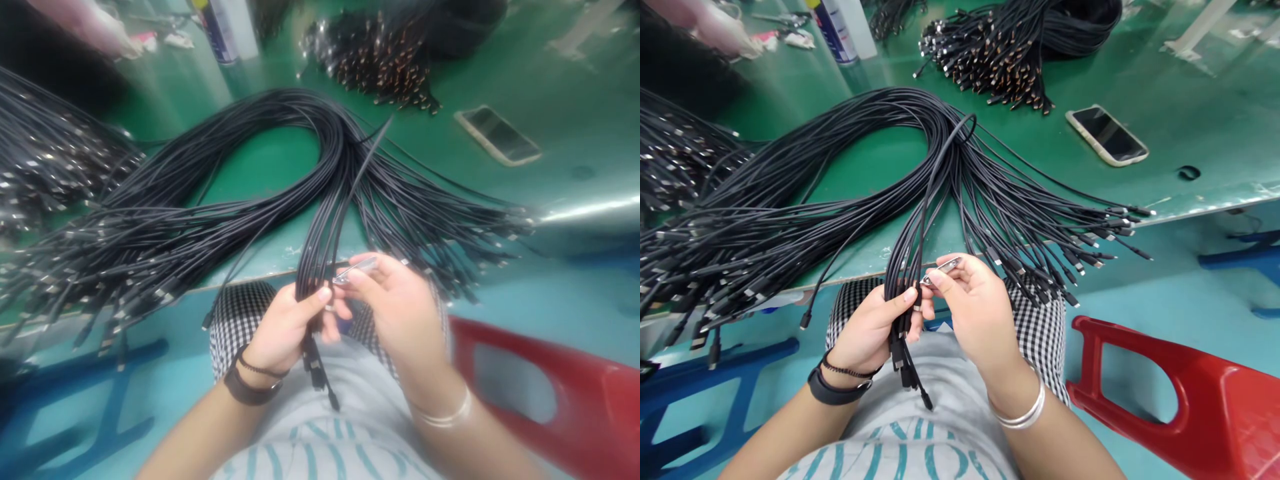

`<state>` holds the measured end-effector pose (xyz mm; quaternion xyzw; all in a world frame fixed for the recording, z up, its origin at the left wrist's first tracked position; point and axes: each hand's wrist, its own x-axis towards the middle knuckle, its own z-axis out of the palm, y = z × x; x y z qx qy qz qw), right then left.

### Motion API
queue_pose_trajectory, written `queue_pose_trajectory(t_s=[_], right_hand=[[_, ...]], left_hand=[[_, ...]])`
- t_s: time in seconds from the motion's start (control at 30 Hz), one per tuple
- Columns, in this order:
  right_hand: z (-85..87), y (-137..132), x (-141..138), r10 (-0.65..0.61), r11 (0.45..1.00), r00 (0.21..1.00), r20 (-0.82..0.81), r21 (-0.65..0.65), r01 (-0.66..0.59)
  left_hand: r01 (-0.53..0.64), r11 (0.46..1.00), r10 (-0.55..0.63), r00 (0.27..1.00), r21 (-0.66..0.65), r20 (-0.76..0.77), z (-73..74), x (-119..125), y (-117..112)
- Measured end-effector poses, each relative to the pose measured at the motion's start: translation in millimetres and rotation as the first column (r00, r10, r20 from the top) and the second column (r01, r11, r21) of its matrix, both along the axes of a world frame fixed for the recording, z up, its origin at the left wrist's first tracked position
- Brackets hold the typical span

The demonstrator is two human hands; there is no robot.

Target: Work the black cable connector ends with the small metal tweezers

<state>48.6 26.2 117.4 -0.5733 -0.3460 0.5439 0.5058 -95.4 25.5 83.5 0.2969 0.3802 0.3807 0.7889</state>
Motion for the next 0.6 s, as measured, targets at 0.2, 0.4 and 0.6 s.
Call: queue_pose_trajectory(t_s=[0.2,0.4,0.6], right_hand=[[-0.7,1,-1,-0.012,1.0,1.0,0.002,-0.015,0.012],[-12.7,-3,5,0.045,0.998,0.986,-0.158,0.054,-0.037],[-3.7,-6,9,0.428,0.903,0.902,0.062,-0.001,-0.429]], left_hand=[[-0.018,0.999,0.018,1.0,-0.031,0.008,0.5,0,1],[-0.024,0.997,0.023,1.0,-0.07,-0.014,-1.2,2,-1],[0.052,0.998,-0.055,0.997,-0.046,-0.058,-3.3,1,0]])
